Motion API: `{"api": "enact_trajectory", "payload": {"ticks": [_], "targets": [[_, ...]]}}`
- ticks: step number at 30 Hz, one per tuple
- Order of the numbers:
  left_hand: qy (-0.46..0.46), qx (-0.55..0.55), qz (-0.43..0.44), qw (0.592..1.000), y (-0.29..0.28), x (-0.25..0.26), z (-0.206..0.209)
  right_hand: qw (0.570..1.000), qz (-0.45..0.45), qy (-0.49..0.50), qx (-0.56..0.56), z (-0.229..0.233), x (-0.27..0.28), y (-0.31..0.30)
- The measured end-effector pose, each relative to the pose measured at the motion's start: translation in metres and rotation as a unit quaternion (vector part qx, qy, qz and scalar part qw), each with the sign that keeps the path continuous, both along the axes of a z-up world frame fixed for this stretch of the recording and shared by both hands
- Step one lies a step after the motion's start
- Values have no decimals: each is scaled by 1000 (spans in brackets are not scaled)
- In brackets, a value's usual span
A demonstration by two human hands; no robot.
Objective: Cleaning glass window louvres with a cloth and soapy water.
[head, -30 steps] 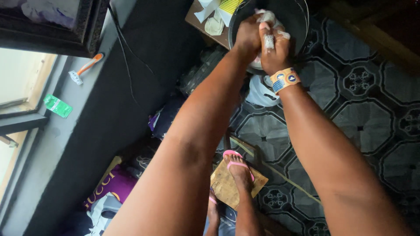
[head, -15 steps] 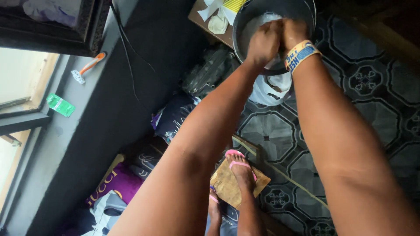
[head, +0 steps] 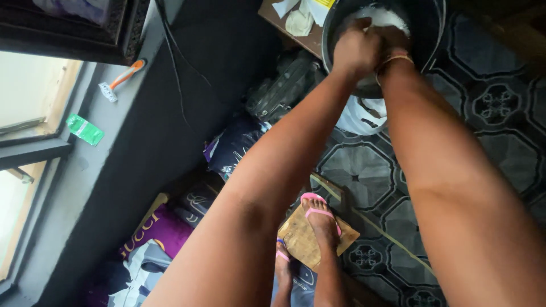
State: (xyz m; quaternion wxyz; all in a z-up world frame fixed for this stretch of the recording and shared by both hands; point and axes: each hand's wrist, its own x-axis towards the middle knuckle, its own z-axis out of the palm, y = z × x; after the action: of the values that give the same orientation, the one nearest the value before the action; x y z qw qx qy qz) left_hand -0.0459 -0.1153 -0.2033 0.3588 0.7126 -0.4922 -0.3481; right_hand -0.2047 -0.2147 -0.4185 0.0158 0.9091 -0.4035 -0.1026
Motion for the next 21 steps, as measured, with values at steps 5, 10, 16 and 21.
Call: {"api": "enact_trajectory", "payload": {"ticks": [5, 10, 16, 21], "targets": [[-137, -88, -82, 983, 3, 4, 11, 989, -44, -98, 104, 11, -36, 42], [-62, -65, -115, 989, 24, 17, 89, 901, -193, -331, 204, 296, 30, 62], [15, -87, -71, 994, 23, 12, 102, 770, -156, -548, 286, 425, 34, 101], [-25, -81, -89, 992, 16, 14, 98, 684, -152, -648, 297, 472, 25, 110]]}}
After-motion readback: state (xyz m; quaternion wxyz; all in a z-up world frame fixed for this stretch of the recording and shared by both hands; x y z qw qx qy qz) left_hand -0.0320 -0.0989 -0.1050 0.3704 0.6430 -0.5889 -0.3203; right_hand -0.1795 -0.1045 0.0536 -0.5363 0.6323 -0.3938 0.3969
